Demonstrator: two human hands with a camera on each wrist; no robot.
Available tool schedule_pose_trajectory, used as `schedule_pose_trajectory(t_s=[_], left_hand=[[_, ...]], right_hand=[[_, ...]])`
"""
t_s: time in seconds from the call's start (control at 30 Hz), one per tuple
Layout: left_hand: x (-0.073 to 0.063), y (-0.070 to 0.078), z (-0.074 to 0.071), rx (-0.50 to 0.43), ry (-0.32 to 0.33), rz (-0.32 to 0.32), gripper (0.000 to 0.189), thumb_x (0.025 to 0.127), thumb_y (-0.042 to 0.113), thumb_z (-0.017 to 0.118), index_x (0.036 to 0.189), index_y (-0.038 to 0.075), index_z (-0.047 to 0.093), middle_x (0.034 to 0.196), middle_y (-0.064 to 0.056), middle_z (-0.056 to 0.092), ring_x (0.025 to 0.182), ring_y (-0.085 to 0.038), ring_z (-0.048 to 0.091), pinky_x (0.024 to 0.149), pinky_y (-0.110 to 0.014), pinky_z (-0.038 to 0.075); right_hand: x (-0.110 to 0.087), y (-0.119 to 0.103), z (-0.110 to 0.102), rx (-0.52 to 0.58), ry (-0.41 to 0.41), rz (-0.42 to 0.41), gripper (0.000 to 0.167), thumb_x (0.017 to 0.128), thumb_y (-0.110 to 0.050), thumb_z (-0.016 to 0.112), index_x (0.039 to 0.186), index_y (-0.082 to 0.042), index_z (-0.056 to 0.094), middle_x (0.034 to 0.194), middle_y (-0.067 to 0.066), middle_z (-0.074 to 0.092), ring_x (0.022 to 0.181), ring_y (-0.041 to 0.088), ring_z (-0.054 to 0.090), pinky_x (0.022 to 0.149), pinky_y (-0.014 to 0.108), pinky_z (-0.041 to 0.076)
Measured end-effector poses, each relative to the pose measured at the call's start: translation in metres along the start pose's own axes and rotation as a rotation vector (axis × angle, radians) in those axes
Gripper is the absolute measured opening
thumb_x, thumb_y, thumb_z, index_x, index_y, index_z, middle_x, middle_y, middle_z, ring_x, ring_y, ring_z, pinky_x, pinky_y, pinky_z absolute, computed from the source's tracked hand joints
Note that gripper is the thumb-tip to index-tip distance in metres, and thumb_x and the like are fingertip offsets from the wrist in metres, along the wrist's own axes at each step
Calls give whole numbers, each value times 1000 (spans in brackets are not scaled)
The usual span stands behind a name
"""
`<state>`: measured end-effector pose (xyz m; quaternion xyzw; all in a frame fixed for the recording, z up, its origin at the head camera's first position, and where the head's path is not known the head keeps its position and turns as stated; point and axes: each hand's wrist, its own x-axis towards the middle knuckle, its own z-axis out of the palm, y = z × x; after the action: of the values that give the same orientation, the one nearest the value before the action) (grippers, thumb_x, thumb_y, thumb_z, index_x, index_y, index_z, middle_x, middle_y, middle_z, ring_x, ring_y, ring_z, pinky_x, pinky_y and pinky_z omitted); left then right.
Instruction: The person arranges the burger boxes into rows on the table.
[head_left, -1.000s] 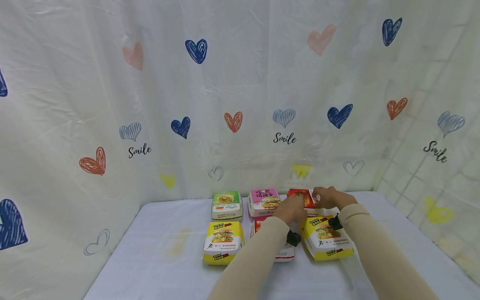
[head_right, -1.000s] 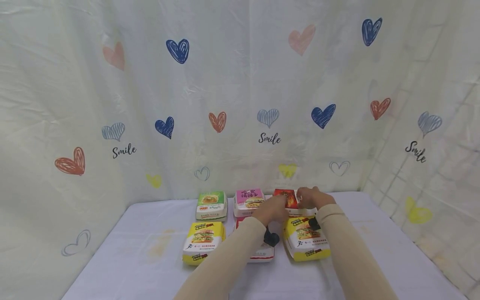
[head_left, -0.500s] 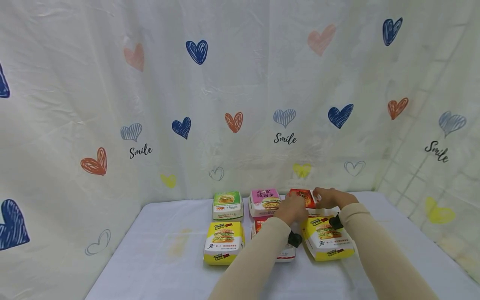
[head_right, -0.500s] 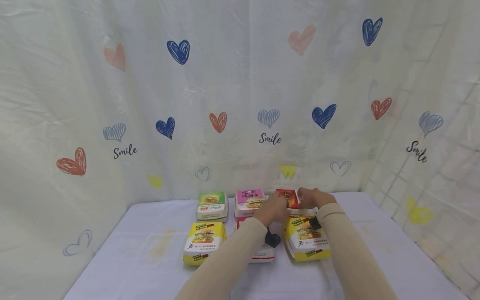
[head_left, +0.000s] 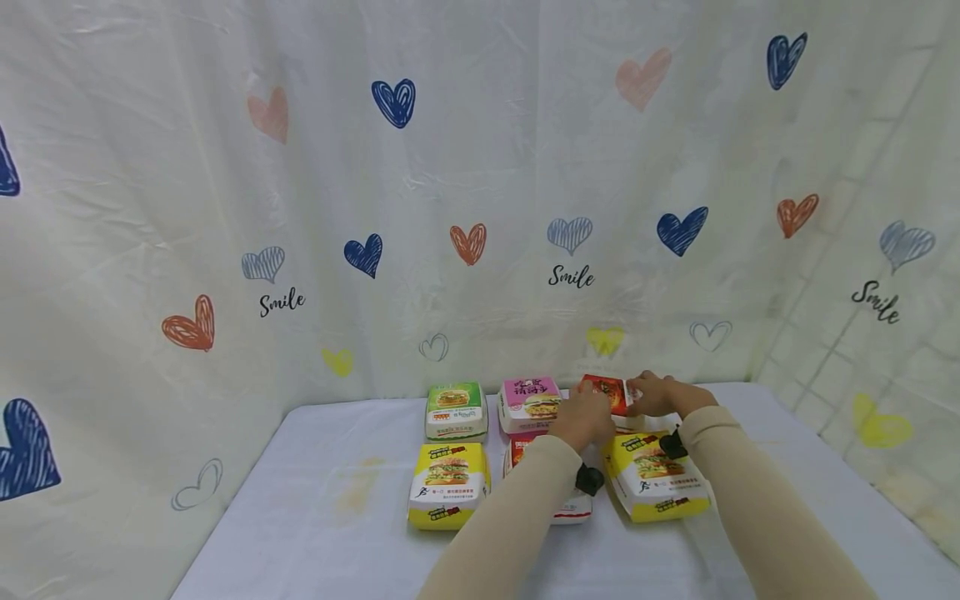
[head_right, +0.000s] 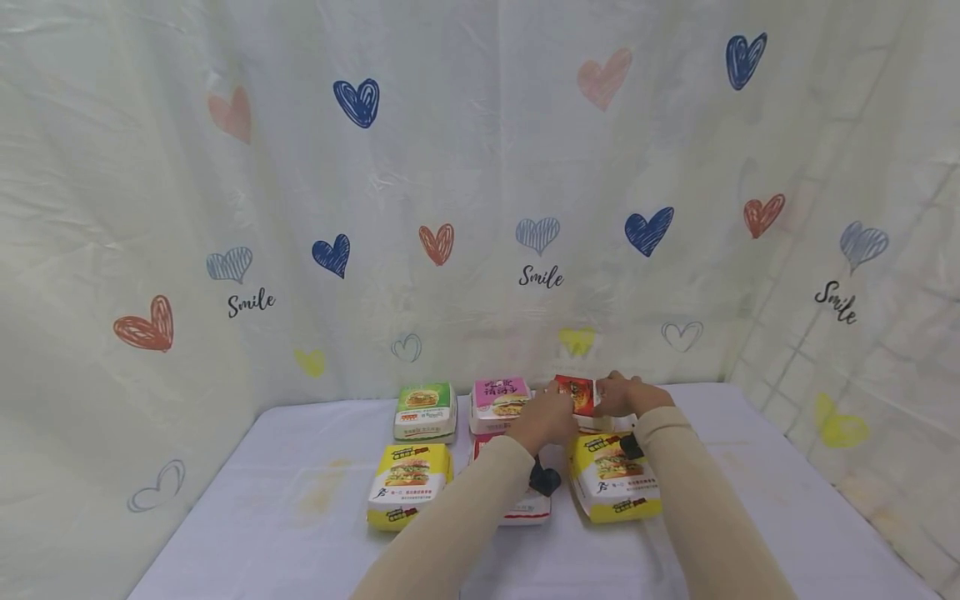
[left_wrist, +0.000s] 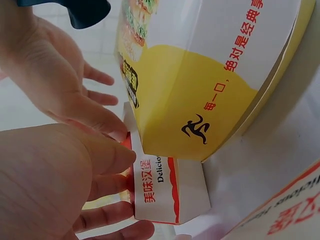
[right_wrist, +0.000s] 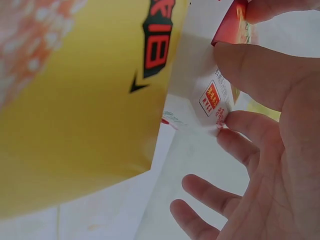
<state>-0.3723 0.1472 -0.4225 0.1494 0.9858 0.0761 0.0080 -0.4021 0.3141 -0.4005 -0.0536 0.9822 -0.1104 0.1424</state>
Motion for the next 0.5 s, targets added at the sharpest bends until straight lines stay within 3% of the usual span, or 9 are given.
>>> schedule_pose_trajectory(t_s=[0.2,0.5], left_hand=[[-4,2,-3,-7,2,1,23,91,40,75,105,23,78,130,2,56,100,-14,57,90,-34,56],[-2,5,-1,-37,-23,-70,37,88,41,78,118,20,73,130,2,57,94,-16,60,90,-34,58]], right_hand=[[-2,1,-2,-26,8,-7,73,95,-37,67,151,3,42,153,36,30,139,66,25,106,75,36],[-10,2,-5,-82,33,0,69,95,-40,67,147,1,48,148,34,37,132,61,35,96,69,46]])
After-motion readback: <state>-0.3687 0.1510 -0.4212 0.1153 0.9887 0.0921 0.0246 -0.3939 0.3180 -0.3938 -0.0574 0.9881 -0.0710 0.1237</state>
